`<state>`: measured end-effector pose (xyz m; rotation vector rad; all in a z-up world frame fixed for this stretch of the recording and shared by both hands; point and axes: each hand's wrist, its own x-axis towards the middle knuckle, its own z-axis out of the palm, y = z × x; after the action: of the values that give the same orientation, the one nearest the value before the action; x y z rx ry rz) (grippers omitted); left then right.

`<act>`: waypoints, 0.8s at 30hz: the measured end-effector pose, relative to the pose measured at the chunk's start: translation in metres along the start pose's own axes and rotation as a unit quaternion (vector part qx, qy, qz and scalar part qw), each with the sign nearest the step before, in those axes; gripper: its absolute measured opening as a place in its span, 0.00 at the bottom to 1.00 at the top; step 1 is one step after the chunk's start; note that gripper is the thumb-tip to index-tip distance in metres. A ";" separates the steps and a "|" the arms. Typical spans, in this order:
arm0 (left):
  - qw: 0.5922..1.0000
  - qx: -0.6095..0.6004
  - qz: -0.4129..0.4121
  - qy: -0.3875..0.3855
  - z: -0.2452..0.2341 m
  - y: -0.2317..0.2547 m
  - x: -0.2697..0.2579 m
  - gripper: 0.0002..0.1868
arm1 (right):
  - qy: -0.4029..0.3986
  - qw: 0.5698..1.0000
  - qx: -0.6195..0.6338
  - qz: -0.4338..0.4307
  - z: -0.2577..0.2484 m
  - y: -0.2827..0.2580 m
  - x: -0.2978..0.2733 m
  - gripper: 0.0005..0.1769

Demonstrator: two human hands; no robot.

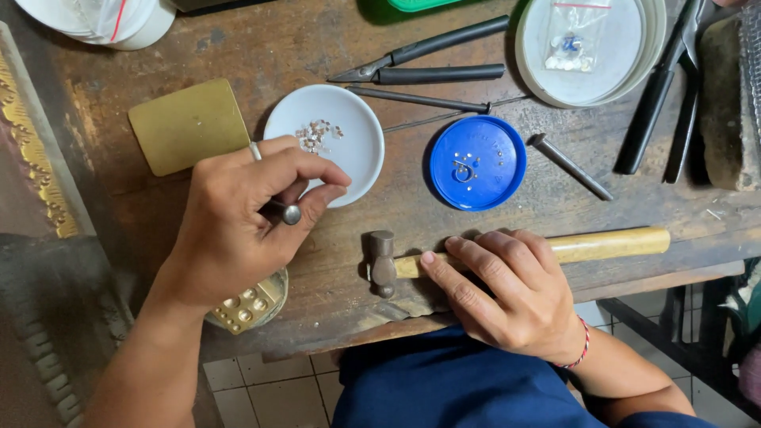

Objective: Shaping small metal pieces by placing them in a dapping block and striking a punch with a hammer.

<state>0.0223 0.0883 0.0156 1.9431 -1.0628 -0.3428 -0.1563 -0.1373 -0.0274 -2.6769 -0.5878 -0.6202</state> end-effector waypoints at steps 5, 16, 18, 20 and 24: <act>0.993 0.090 0.059 0.051 0.002 -0.006 -0.005 0.04 | 0.013 1.000 -0.004 0.001 0.001 -0.001 0.000 0.16; 0.941 0.220 0.050 0.252 -0.025 0.032 -0.058 0.06 | 0.012 0.997 0.069 0.014 -0.002 -0.013 -0.005 0.09; 0.951 0.095 0.085 0.281 -0.025 0.039 -0.079 0.04 | 0.010 0.999 0.029 0.030 0.000 -0.016 -0.009 0.07; 0.947 0.115 0.037 0.298 -0.017 0.036 -0.110 0.04 | 0.005 0.999 0.040 0.017 0.003 -0.016 -0.016 0.07; 0.948 0.084 -0.045 0.302 0.006 0.032 -0.155 0.01 | 0.004 1.000 0.016 0.005 0.006 -0.014 -0.024 0.11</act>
<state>-0.0912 0.1986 0.0133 2.0529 -0.6113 0.2971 -0.1808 -0.1305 -0.0409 -2.6440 -0.5763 -0.6128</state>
